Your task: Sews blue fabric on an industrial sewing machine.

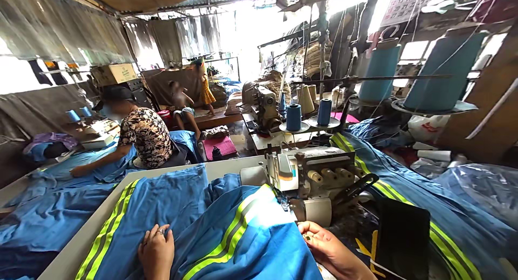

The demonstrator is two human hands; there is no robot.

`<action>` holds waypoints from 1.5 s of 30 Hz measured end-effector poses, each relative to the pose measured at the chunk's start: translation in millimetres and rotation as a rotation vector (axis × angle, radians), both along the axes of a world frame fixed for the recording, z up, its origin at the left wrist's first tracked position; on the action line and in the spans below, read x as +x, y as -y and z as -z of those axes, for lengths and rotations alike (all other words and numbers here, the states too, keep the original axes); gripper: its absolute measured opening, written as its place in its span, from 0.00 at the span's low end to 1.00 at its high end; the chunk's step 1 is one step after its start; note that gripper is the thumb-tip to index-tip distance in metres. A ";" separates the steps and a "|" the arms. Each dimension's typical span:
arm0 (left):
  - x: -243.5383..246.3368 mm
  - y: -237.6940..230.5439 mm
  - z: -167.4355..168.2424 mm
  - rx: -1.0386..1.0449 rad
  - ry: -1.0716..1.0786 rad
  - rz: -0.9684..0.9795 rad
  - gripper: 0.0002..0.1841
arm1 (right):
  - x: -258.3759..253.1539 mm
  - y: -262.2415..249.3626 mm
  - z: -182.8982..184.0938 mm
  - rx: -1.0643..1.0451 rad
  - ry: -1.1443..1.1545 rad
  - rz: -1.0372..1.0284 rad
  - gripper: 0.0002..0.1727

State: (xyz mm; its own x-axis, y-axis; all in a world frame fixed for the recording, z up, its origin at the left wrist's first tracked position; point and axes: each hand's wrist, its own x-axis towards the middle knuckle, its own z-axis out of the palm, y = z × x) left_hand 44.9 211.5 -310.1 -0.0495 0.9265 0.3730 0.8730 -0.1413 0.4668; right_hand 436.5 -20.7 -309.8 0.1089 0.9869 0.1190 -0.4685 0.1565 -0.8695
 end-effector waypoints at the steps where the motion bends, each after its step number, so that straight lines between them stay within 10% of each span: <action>1: 0.1 -0.3 0.4 -0.003 -0.005 -0.004 0.12 | 0.0 0.0 -0.2 -0.002 -0.001 0.001 0.11; 45: 3.0 -0.1 -4.7 -0.042 0.002 -0.026 0.13 | 3.7 -1.5 -1.3 -0.028 -0.016 -0.033 0.10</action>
